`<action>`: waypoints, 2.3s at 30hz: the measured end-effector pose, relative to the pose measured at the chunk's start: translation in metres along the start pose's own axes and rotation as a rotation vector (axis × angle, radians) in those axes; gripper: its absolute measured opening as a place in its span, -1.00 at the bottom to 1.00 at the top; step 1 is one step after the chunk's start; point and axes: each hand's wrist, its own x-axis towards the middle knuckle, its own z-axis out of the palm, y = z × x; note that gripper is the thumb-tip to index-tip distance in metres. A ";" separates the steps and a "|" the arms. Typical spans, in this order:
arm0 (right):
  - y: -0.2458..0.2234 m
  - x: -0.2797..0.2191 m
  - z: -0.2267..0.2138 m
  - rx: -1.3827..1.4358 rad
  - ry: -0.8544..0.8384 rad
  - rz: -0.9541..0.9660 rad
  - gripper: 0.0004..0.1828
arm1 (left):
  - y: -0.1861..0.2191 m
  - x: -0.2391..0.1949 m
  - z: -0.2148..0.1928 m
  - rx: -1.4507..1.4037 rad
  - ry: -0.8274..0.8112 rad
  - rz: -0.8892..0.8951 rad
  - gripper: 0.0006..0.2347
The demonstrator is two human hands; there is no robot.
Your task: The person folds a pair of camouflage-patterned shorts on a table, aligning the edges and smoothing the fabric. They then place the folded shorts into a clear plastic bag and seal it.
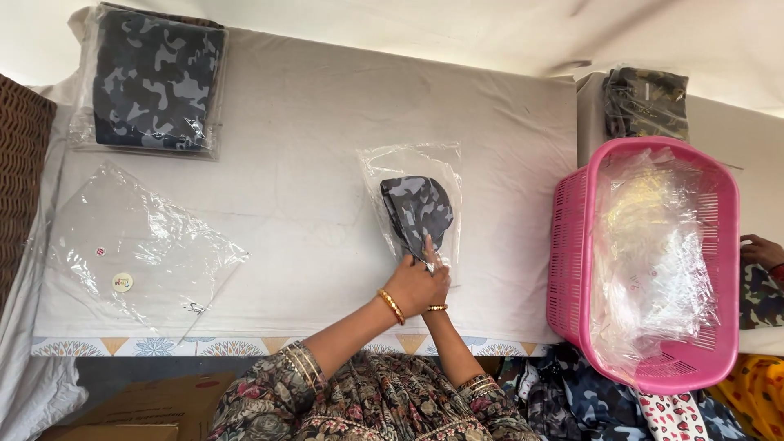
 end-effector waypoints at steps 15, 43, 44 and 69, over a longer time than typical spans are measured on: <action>-0.054 0.068 -0.034 -0.086 -0.234 0.116 -0.11 | 0.011 -0.027 -0.008 -0.206 0.000 -0.042 -0.44; -0.025 0.058 0.000 -0.025 0.057 0.257 -0.25 | -0.084 -0.014 0.150 -1.517 0.489 -1.089 -0.29; -0.033 0.059 0.002 -0.288 -0.178 -0.053 -0.38 | -0.090 -0.011 0.166 -1.535 0.501 -1.071 -0.33; -0.020 0.112 0.083 -0.321 -0.089 -0.110 -0.16 | -0.084 -0.046 0.164 -1.695 0.522 -0.886 -0.57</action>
